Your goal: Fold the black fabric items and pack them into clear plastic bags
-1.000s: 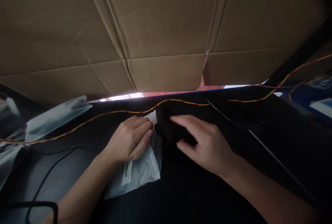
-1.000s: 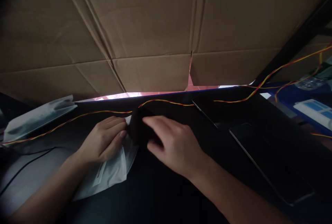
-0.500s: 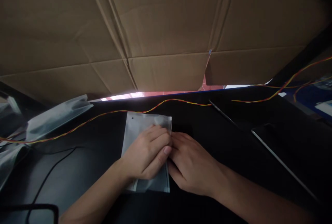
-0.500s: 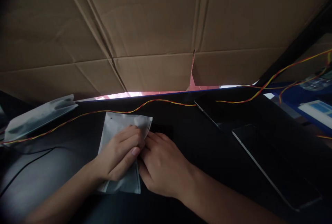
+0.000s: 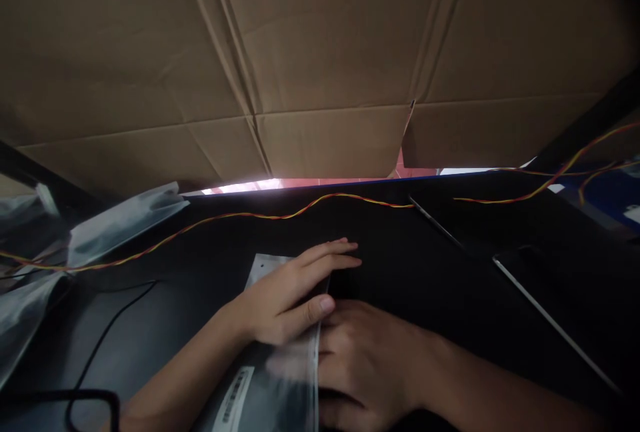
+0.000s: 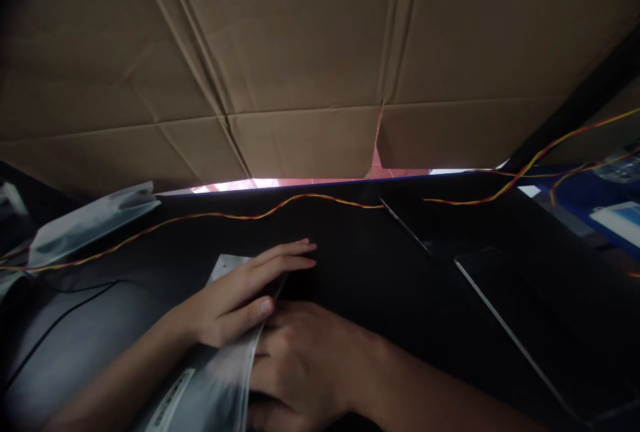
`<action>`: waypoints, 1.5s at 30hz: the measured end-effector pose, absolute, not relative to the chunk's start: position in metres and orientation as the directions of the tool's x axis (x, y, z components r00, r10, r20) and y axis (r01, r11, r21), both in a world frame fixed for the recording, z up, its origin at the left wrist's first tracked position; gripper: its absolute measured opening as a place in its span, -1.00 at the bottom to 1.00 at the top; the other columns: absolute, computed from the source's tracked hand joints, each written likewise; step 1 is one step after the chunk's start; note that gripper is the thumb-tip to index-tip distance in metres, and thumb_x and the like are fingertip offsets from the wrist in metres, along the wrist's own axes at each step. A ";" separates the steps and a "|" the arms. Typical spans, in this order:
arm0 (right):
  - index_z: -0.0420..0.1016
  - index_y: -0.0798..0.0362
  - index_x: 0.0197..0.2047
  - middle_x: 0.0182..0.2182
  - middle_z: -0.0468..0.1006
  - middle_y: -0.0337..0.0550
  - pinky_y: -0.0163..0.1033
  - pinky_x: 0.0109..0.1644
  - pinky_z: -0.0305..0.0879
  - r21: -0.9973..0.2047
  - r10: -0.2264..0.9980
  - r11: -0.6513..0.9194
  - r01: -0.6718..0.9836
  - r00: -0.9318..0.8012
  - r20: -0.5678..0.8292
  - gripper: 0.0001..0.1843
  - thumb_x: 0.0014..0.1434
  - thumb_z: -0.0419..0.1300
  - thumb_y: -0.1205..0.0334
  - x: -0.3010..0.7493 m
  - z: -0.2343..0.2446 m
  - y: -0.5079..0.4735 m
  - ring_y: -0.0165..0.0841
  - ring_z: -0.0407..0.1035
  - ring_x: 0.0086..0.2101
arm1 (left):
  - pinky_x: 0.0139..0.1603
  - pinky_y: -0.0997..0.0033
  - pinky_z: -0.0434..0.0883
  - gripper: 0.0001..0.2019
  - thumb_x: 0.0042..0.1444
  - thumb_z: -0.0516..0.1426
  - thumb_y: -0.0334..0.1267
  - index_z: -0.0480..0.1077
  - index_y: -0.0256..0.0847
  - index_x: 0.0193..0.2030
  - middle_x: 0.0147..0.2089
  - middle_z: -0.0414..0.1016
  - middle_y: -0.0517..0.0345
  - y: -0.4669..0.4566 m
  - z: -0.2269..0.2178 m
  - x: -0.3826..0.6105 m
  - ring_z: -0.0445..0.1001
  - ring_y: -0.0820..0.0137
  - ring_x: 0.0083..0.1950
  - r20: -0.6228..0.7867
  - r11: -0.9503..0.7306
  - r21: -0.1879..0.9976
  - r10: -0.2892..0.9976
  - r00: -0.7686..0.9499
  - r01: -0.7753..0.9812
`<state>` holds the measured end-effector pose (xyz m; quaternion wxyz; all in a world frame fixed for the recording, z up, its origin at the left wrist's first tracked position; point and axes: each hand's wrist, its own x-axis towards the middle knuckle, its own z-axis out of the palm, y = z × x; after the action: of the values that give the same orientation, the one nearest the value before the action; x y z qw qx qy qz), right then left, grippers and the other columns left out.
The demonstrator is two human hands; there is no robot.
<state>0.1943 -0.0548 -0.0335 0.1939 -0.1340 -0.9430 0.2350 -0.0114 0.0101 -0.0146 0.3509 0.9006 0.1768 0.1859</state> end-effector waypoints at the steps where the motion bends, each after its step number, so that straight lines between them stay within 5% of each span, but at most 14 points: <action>1: 0.65 0.09 0.02 -0.01 0.74 -0.01 -0.05 0.25 0.41 -0.500 0.343 0.850 0.165 -0.893 0.290 -0.70 0.44 0.21 0.08 0.191 -0.034 -0.058 -0.17 0.57 0.03 | 0.57 -0.11 0.22 -0.42 0.53 -0.05 0.13 0.22 -0.10 0.53 0.62 0.16 -0.11 0.009 -0.014 -0.009 0.12 -0.01 0.63 0.217 -0.698 0.695 0.435 0.874 0.175; 5: 0.63 0.14 0.05 -0.07 0.75 0.05 -0.02 0.24 0.43 -0.535 0.482 0.801 0.269 -0.820 0.309 -0.68 0.40 0.19 0.12 0.180 -0.034 -0.064 -0.12 0.60 -0.02 | 0.57 -0.18 0.20 -0.50 0.55 -0.07 0.03 0.29 -0.11 0.47 0.52 0.32 -0.11 0.000 -0.008 0.000 0.21 0.01 0.57 0.294 -0.727 0.655 0.495 0.818 0.205; 9: 0.57 0.04 0.15 -0.05 0.74 -0.01 0.02 0.33 0.37 -0.627 0.635 0.717 0.305 -0.656 0.408 -0.67 0.41 0.16 0.14 0.178 -0.026 -0.057 -0.12 0.58 0.06 | 0.27 -0.08 0.47 -0.63 0.52 -0.03 -0.10 0.45 -0.21 0.25 0.21 0.52 -0.15 -0.009 0.002 0.007 0.49 0.07 0.25 0.419 -0.711 0.615 0.662 0.622 0.342; 11: 0.54 -0.01 0.19 0.02 0.71 -0.03 0.02 0.31 0.39 -0.669 0.712 0.659 0.344 -0.572 0.407 -0.66 0.40 0.20 0.15 0.183 -0.022 -0.050 -0.12 0.55 0.11 | 0.17 -0.03 0.52 -0.66 0.49 0.01 -0.13 0.46 -0.22 0.20 0.12 0.57 -0.12 -0.009 0.008 0.005 0.55 0.10 0.12 0.389 -0.706 0.594 0.672 0.630 0.385; 13: 0.50 -0.02 0.24 0.14 0.65 0.01 0.03 0.33 0.38 -0.686 0.760 0.614 0.389 -0.525 0.383 -0.61 0.37 0.24 0.18 0.192 -0.020 -0.044 -0.11 0.49 0.20 | 0.27 -0.09 0.50 -0.62 0.47 0.07 -0.08 0.44 -0.19 0.28 0.23 0.56 -0.13 -0.004 0.010 -0.002 0.55 0.06 0.23 0.307 -0.721 0.571 0.631 0.712 0.393; 17: 0.45 0.00 0.32 0.22 0.59 0.02 0.06 0.40 0.31 -0.657 0.694 0.649 0.384 -0.651 0.306 -0.50 0.34 0.28 0.22 0.211 -0.022 -0.037 -0.09 0.44 0.26 | 0.57 -0.30 0.18 -0.35 0.40 0.20 0.07 0.25 -0.13 0.52 0.55 0.29 -0.17 0.009 0.004 -0.015 0.22 -0.07 0.59 0.176 -0.754 0.547 0.528 0.831 0.363; 21: 0.47 -0.02 0.32 0.20 0.62 -0.04 -0.04 0.36 0.36 -0.657 0.568 0.709 0.256 -0.760 0.317 -0.47 0.31 0.32 0.23 0.209 -0.024 -0.037 -0.15 0.49 0.20 | 0.64 -0.34 -0.02 -0.28 0.41 0.17 0.12 0.18 -0.17 0.57 0.60 0.21 -0.17 0.007 -0.004 -0.011 0.12 -0.05 0.64 0.136 -0.756 0.569 0.476 0.869 0.325; 25: 0.43 -0.02 0.38 0.25 0.59 -0.01 0.02 0.39 0.35 -0.660 0.659 0.676 0.328 -0.671 0.341 -0.45 0.36 0.27 0.15 0.189 -0.031 -0.038 -0.11 0.47 0.24 | 0.66 -0.38 -0.12 -0.28 0.39 0.18 0.12 0.19 -0.15 0.57 0.60 0.22 -0.10 -0.005 -0.004 0.001 0.03 -0.10 0.66 0.166 -0.759 0.554 0.504 0.847 0.343; 28: 0.34 0.02 0.45 0.22 0.61 0.05 0.05 0.28 0.47 -0.657 0.760 0.599 0.458 -0.584 0.285 -0.34 0.34 0.27 0.13 0.182 -0.037 -0.038 -0.05 0.51 0.19 | 0.64 -0.42 -0.08 -0.29 0.39 0.19 0.13 0.22 -0.14 0.56 0.58 0.26 -0.10 -0.009 -0.002 0.006 0.07 -0.11 0.65 0.194 -0.752 0.552 0.538 0.821 0.362; 32: 0.31 -0.06 0.47 0.24 0.59 -0.03 0.03 0.36 0.40 -0.709 0.741 0.581 0.400 -0.620 0.257 -0.31 0.33 0.33 0.18 0.199 -0.025 -0.037 -0.09 0.47 0.25 | 0.60 -0.43 0.05 -0.26 0.36 0.21 0.17 0.23 -0.12 0.55 0.58 0.25 -0.13 -0.003 -0.003 0.000 0.10 -0.13 0.63 0.160 -0.736 0.542 0.564 0.810 0.406; 36: 0.40 -0.16 0.43 0.31 0.54 -0.05 0.09 0.38 0.40 -0.736 0.676 0.575 0.358 -0.714 0.181 -0.39 0.36 0.35 0.23 0.232 -0.004 -0.029 -0.08 0.41 0.31 | 0.57 -0.47 0.08 -0.24 0.37 0.20 0.19 0.16 -0.03 0.58 0.61 0.20 -0.12 0.007 -0.005 -0.012 0.09 -0.14 0.64 0.128 -0.712 0.533 0.601 0.789 0.456; 40: 0.54 -0.22 0.33 0.31 0.52 -0.07 0.18 0.40 0.36 -0.656 0.738 0.581 0.482 -0.652 0.175 -0.50 0.36 0.39 0.11 0.252 -0.003 -0.015 -0.07 0.38 0.32 | 0.57 -0.43 0.09 -0.26 0.42 0.13 0.19 0.12 -0.09 0.60 0.62 0.17 -0.16 0.011 -0.007 -0.018 0.08 -0.12 0.64 0.141 -0.695 0.498 0.654 0.743 0.518; 45: 0.64 -0.08 0.17 0.18 0.57 -0.03 0.13 0.35 0.39 -0.569 0.721 0.640 0.517 -0.660 0.211 -0.68 0.39 0.36 0.10 0.236 -0.021 -0.017 -0.10 0.36 0.26 | 0.54 -0.60 -0.03 -0.26 0.43 0.11 0.21 0.12 -0.11 0.59 0.60 0.19 -0.19 0.006 -0.005 -0.014 0.04 -0.21 0.64 0.143 -0.685 0.465 0.683 0.716 0.561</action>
<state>0.2362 -0.0174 -0.0211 0.2151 -0.3520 -0.8795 0.2373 -0.0140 0.0057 -0.0051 0.1983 0.9048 0.3437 0.1545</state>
